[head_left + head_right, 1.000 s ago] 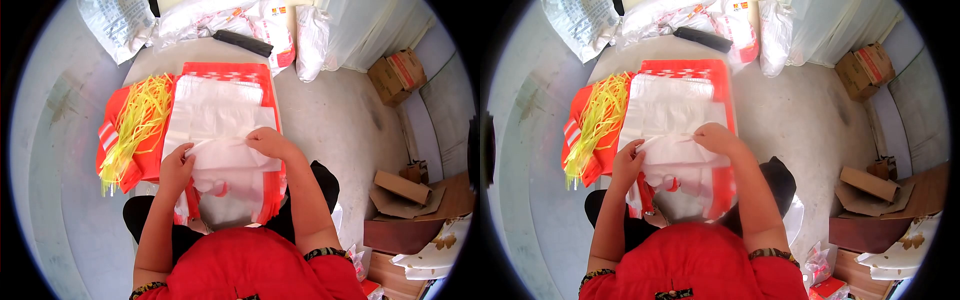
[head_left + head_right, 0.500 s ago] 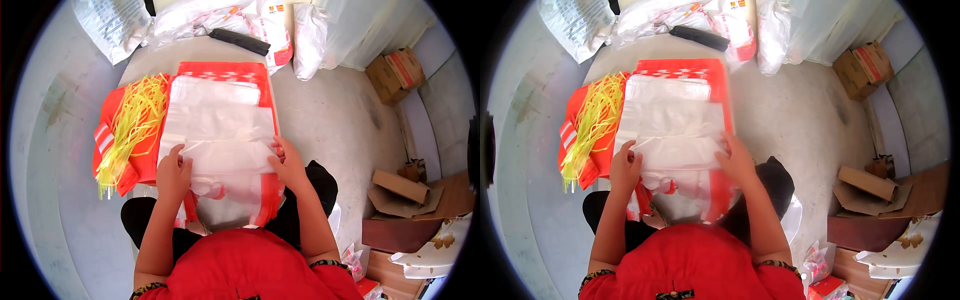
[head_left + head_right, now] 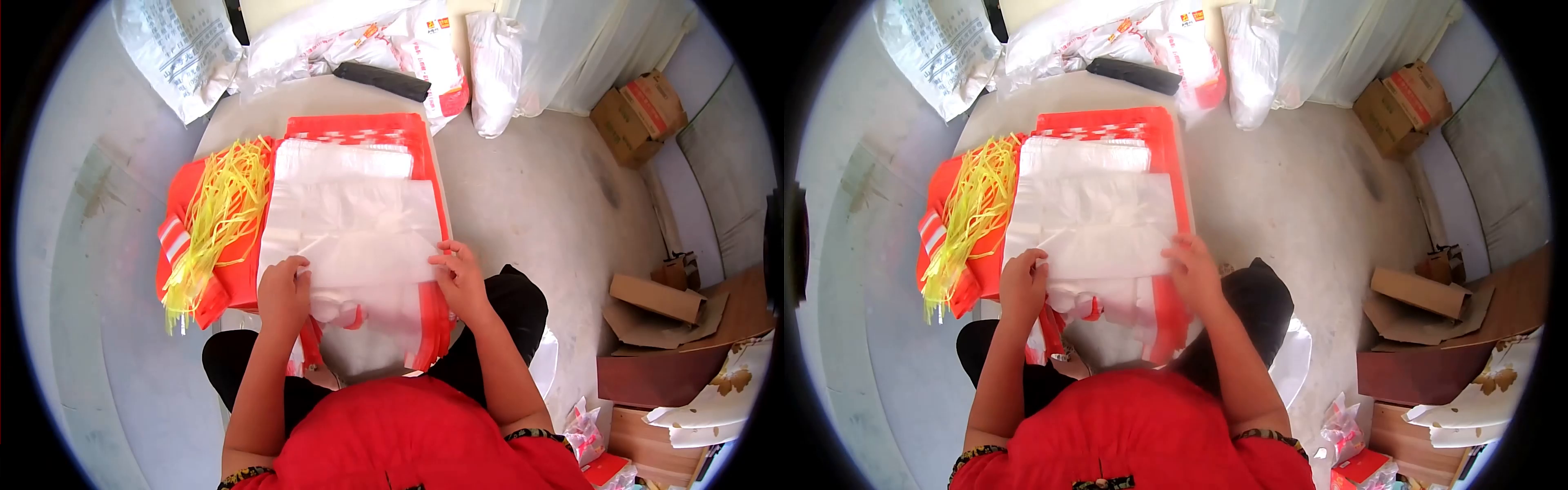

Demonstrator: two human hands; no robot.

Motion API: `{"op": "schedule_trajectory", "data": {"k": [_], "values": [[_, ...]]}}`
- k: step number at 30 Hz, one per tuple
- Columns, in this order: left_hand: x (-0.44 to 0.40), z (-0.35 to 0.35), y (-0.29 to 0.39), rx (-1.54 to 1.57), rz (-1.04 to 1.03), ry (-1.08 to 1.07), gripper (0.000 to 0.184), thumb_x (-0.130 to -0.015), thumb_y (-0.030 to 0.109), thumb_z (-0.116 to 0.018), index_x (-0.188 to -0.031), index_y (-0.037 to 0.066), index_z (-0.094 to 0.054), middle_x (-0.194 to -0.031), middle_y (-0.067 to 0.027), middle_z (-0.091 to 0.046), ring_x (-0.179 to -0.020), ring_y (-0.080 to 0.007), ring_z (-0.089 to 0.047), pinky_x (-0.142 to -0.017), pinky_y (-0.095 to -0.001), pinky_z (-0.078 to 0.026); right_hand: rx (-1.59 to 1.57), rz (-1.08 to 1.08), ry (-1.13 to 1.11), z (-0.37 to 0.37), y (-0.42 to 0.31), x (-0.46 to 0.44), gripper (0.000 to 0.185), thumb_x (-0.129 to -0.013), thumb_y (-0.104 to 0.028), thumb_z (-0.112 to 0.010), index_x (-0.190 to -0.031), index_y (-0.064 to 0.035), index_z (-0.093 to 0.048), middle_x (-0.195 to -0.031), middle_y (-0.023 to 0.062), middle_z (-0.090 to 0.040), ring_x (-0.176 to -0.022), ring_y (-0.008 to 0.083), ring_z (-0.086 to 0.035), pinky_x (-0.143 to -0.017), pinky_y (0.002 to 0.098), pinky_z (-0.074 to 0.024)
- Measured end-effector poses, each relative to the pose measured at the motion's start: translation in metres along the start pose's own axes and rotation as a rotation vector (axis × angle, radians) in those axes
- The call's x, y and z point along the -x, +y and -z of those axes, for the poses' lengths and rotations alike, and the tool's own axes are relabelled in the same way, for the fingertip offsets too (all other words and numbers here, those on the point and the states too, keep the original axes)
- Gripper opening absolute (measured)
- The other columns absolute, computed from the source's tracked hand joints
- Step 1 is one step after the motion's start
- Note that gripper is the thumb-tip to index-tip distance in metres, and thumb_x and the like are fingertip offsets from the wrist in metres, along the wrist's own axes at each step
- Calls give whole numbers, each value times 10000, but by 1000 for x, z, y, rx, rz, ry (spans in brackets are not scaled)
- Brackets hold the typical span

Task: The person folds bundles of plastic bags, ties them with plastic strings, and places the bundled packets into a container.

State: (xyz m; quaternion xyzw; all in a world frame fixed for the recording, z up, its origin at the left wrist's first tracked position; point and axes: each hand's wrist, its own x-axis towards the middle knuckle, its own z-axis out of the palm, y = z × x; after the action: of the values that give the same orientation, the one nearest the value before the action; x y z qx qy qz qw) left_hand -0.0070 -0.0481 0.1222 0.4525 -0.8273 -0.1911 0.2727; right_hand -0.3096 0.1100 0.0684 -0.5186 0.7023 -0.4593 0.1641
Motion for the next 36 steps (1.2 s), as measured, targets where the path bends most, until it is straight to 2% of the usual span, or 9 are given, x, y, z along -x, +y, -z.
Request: {"op": "schedule_trajectory", "data": {"k": [6, 9, 17, 23, 26, 29, 30, 33, 36], "values": [[9, 7, 4, -52, -60, -43, 368, -765, 109, -779, -1130, 72, -748, -880, -119, -647, -927, -319, -587, -856, -412, -492, 116, -40, -166, 16, -41, 6, 356, -847, -43, -715, -1197, -110, -718, -1448, 142, -506, -1106, 339, -653, -899, 385, -555], [9, 15, 17, -21, -10, -73, 403, -746, 94, -778, -1147, 72, -753, -991, -126, -679, -992, -347, -600, -926, -448, -500, 160, -28, -169, 16, -49, 7, 383, -843, -49, -717, -1221, -108, -714, -1465, 150, -492, -1157, 357, -628, -941, 400, -542], [11, 7, 5, -35, -138, 53, 384, -763, -54, -706, -1125, 65, -755, -1024, -129, -611, -1010, -325, -561, -891, -407, -482, 409, 105, -65, 9, -42, 8, 326, -922, -81, -630, -1234, -118, -716, -1442, 148, -532, -1293, 346, -545, -1056, 418, -473], [15, 8, 7, -61, -197, 150, 303, -757, -49, -719, -1026, 81, -770, -1068, -130, -609, -1067, -339, -552, -912, -430, -481, 571, 8, -71, 19, -67, 11, 272, -940, -138, -627, -1183, -154, -749, -1389, 100, -598, -1298, 322, -534, -1053, 411, -471], [16, 19, 11, 11, -236, 160, 256, -751, -46, -720, -972, 81, -750, -1155, -131, -618, -1167, -352, -537, -966, -440, -478, 509, 217, 35, 28, -57, 14, 373, -803, 37, -726, -1121, -153, -765, -1337, 83, -639, -1217, 326, -578, -971, 399, -513], [19, 36, 8, 139, -288, 77, 222, -777, -57, -704, -958, 71, -715, -1239, -125, -640, -1291, -364, -523, -1043, -442, -463, 55, 340, -54, 45, -45, 13, 317, -783, 78, -719, -1040, -105, -744, -1252, 76, -698, -1218, 331, -588, -972, 411, -510], [19, 40, 6, 190, -313, 44, 212, -790, -63, -695, -957, 67, -704, -1262, -123, -650, -1332, -368, -520, -1071, -443, -457, -102, 344, -99, 48, -41, 13, 282, -762, 109, -710, -982, -68, -714, -1242, 79, -715, -1293, 353, -576, -988, 413, -503], [27, 39, -5, 544, -164, -182, 199, -847, -87, -653, -985, 53, -684, -1265, -118, -687, -1406, -367, -507, -1125, -447, -439, -345, 240, -289, 50, -28, 16, 360, -765, 95, -736, -1081, -76, -726, -1344, 81, -683, -1432, 358, -481, -1017, 408, -496], [38, 32, -15, 700, -17, -306, 214, -884, -119, -612, -1015, 40, -670, -1253, -113, -715, -1376, -326, -558, -1137, -424, -444, -163, 181, -367, 39, -28, 21, 520, -753, 69, -763, -1239, -106, -703, -1480, 89, -599, -1518, 352, -371, -1095, 440, -458]]}}
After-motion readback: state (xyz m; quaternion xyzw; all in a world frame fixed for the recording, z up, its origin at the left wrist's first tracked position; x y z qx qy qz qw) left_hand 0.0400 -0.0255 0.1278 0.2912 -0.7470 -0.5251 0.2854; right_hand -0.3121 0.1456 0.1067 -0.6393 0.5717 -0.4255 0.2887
